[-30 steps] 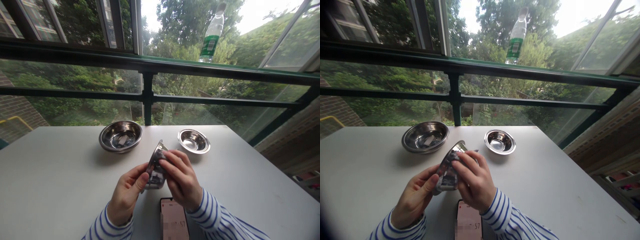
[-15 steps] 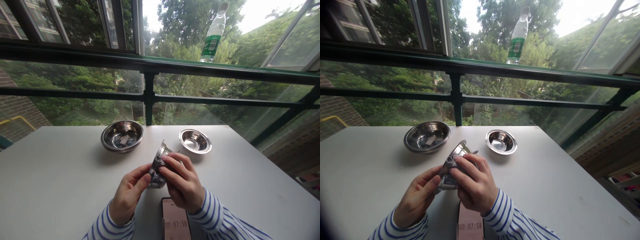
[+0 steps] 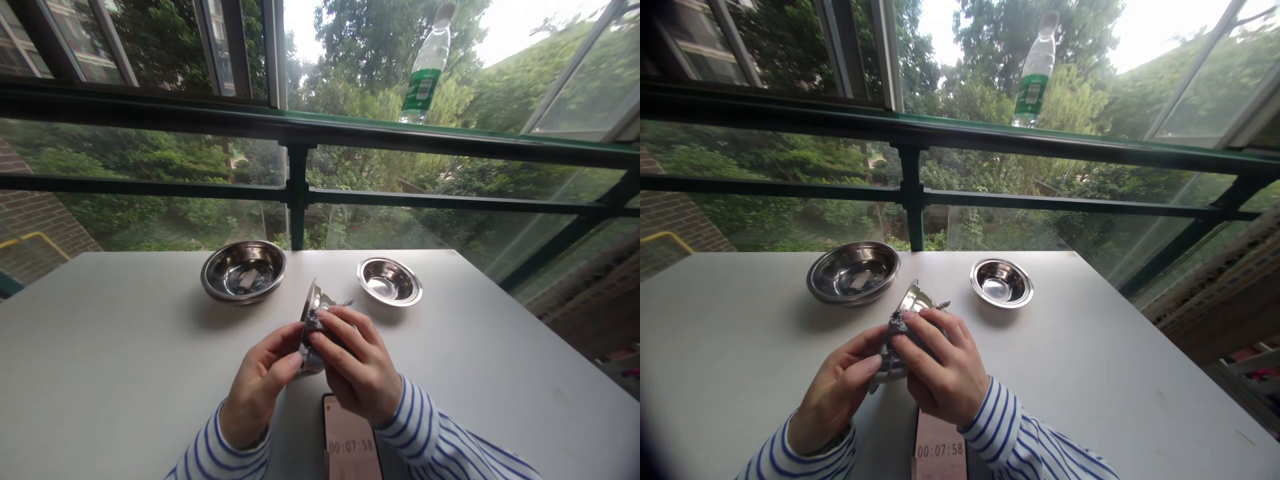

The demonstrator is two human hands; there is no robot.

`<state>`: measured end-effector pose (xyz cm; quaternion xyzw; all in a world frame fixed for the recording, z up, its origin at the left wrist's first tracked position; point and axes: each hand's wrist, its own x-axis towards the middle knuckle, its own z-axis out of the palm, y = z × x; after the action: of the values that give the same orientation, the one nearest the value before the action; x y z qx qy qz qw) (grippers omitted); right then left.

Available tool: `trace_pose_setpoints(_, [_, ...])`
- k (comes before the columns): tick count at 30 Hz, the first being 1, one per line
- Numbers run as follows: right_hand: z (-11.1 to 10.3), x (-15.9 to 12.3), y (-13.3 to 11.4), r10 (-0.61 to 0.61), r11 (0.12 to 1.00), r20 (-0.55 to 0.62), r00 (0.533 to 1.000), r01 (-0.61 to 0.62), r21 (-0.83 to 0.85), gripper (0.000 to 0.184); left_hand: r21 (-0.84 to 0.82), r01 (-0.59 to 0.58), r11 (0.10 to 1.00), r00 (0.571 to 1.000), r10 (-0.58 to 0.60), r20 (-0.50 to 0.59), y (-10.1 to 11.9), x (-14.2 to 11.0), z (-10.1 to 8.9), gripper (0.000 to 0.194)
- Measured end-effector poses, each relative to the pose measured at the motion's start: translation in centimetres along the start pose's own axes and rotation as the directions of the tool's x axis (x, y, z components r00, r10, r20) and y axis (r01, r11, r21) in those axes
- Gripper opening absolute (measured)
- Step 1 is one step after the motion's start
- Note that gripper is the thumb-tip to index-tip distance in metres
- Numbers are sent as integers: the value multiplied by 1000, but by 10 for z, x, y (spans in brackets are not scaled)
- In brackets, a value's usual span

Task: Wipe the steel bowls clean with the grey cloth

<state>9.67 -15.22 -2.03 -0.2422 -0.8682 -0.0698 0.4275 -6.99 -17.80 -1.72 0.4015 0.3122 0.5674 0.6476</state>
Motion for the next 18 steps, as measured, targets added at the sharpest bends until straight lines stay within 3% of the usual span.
trace_pose_setpoints(5, [1,0,-3,-60,997,25,998,61,-44,39,27,-58,998,997,59,-46,1,2,-5,27])
trace_pose_setpoints(8, [-2,2,-1,-65,997,20,998,66,-37,40,86,-68,994,997,70,-18,2,1,-4,27])
trace_pose_setpoints(11, [-6,6,7,74,997,-37,997,-73,10,42,144,-50,988,997,58,-53,2,-2,0,27])
trace_pose_setpoints(13, [-9,8,11,231,972,-79,970,-226,68,42,165,-39,985,998,46,-35,2,-4,3,25])
trace_pose_setpoints(15, [-10,8,11,297,953,-88,951,-289,91,42,169,-38,985,999,39,-6,2,-4,3,24])
trace_pose_setpoints(18, [-9,7,3,148,989,-32,988,-147,28,41,170,-45,984,999,49,-21,1,-2,0,25])
